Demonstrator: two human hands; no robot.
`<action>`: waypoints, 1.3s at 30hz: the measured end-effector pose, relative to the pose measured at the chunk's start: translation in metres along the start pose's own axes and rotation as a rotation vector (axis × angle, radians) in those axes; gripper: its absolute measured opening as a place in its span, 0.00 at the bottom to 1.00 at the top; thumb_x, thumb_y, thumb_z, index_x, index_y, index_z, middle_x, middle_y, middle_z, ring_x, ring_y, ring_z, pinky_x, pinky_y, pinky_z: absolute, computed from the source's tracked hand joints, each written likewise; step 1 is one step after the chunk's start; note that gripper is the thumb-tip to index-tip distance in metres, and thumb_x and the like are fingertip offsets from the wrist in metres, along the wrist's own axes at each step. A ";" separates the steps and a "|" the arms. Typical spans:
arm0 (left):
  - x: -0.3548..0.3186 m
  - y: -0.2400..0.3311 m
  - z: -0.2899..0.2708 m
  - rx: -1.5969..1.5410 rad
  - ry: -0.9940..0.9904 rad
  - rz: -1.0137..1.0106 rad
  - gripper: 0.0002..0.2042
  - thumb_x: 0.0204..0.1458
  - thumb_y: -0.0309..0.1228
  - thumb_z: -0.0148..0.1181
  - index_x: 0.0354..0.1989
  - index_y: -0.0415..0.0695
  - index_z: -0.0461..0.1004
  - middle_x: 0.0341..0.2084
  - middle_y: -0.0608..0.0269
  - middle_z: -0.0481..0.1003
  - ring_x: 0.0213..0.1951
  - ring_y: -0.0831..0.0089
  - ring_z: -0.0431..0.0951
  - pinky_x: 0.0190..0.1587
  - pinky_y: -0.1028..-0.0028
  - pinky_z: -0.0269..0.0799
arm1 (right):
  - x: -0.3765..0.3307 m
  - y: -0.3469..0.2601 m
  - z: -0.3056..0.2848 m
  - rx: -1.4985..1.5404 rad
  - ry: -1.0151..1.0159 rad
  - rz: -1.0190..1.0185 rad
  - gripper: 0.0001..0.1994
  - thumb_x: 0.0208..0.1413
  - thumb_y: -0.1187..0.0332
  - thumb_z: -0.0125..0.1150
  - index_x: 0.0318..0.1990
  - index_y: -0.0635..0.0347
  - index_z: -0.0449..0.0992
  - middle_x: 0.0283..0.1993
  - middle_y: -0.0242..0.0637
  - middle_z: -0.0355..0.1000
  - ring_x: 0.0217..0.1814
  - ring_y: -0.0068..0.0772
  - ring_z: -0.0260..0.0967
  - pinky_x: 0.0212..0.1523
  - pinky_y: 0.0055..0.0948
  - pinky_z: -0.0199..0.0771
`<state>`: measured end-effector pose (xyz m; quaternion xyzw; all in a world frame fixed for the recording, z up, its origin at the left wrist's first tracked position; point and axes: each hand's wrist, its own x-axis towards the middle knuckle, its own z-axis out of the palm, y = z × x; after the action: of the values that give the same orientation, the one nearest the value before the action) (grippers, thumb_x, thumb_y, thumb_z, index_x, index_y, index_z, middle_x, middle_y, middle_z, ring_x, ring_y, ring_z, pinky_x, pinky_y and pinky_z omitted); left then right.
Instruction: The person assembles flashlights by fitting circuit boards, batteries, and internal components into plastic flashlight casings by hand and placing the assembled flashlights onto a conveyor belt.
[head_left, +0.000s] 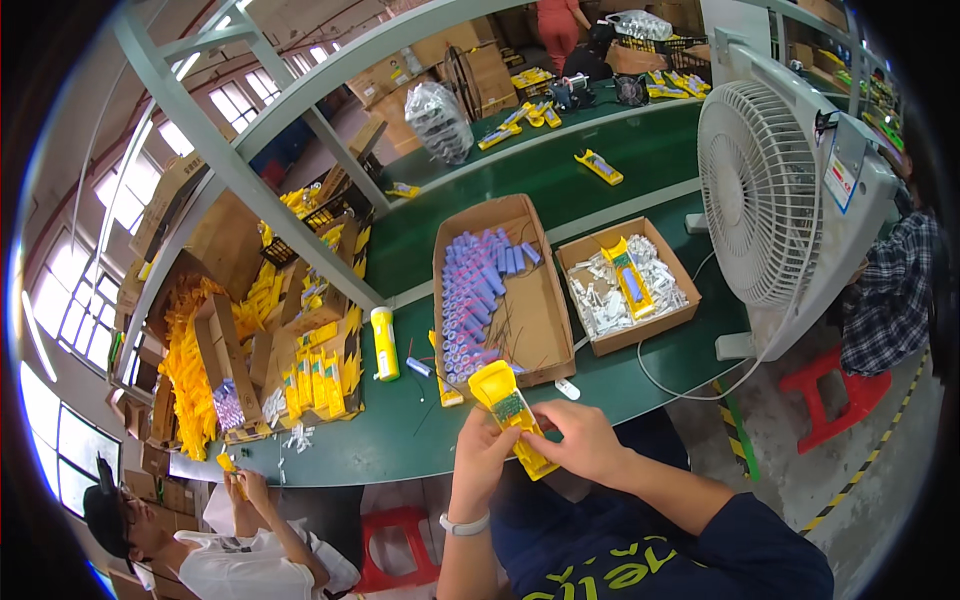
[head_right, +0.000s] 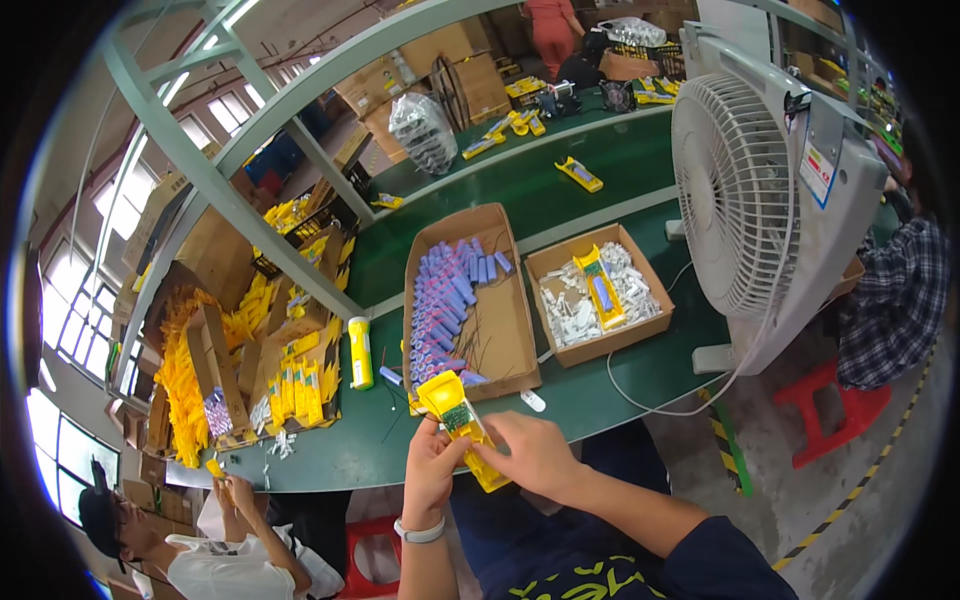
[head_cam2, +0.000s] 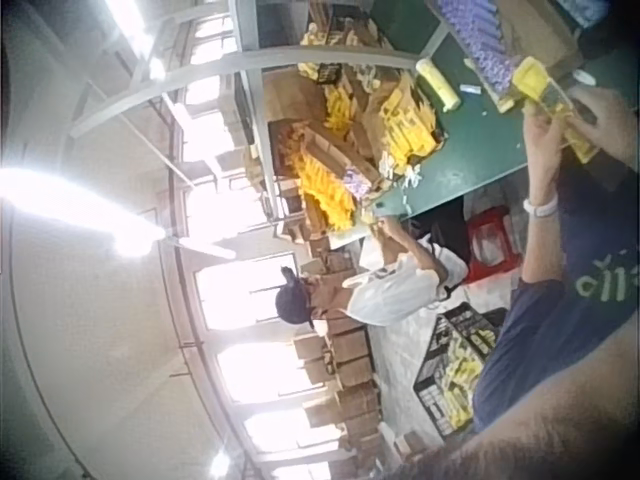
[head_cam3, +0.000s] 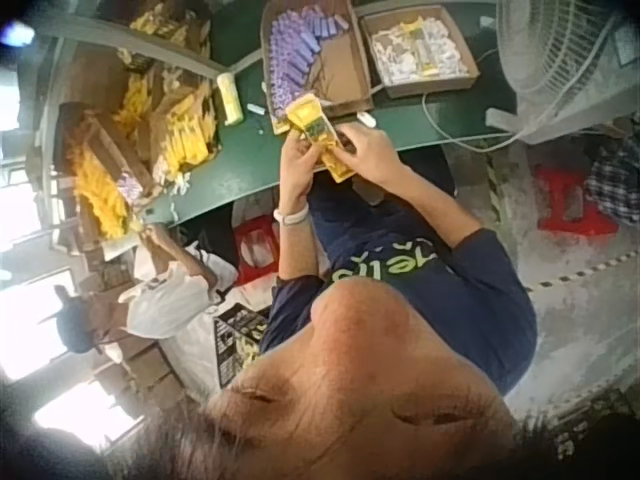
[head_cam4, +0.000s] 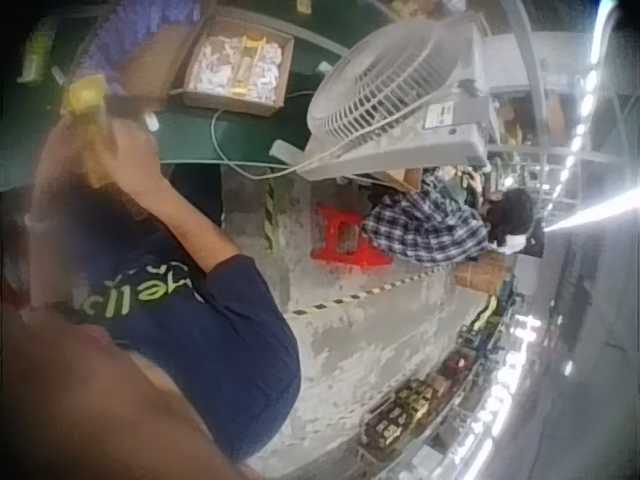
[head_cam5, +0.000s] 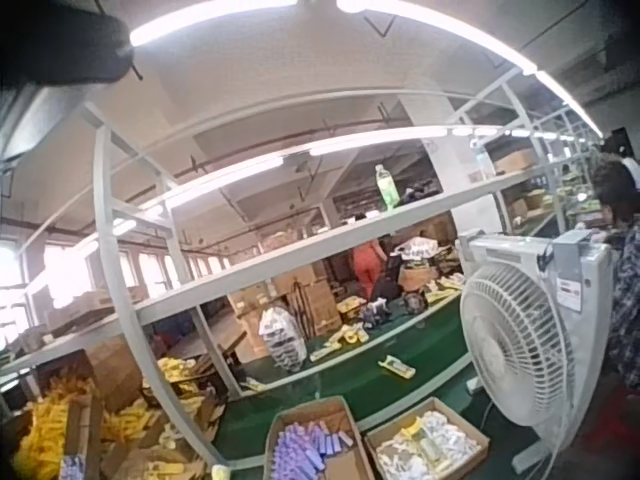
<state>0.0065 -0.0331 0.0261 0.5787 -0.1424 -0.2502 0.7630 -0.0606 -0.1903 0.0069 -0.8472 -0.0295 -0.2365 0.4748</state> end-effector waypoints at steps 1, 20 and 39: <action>0.001 0.000 0.001 0.013 0.027 -0.018 0.25 0.54 0.15 0.53 0.62 0.38 0.59 0.42 0.57 0.76 0.38 0.74 0.79 0.38 0.78 0.76 | 0.000 -0.001 0.000 0.022 -0.022 0.024 0.17 0.53 0.60 0.66 0.45 0.62 0.75 0.36 0.42 0.76 0.36 0.43 0.76 0.36 0.38 0.75; 0.025 0.012 -0.012 0.055 0.011 -0.013 0.20 0.51 0.13 0.55 0.54 0.35 0.68 0.44 0.55 0.77 0.45 0.69 0.79 0.51 0.71 0.75 | 0.033 0.000 -0.011 0.249 -0.231 0.241 0.20 0.54 0.61 0.68 0.48 0.67 0.75 0.34 0.38 0.78 0.30 0.26 0.76 0.33 0.25 0.75; 0.143 0.117 -0.027 -0.003 -0.074 0.234 0.17 0.54 0.19 0.58 0.52 0.35 0.68 0.42 0.58 0.78 0.40 0.75 0.79 0.40 0.77 0.75 | 0.200 -0.034 -0.032 0.157 -0.198 0.242 0.14 0.52 0.68 0.70 0.41 0.68 0.75 0.32 0.36 0.78 0.33 0.20 0.75 0.35 0.21 0.75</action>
<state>0.1649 -0.0656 0.1195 0.5472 -0.2366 -0.1811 0.7822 0.0956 -0.2323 0.1338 -0.8240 0.0076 -0.0901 0.5593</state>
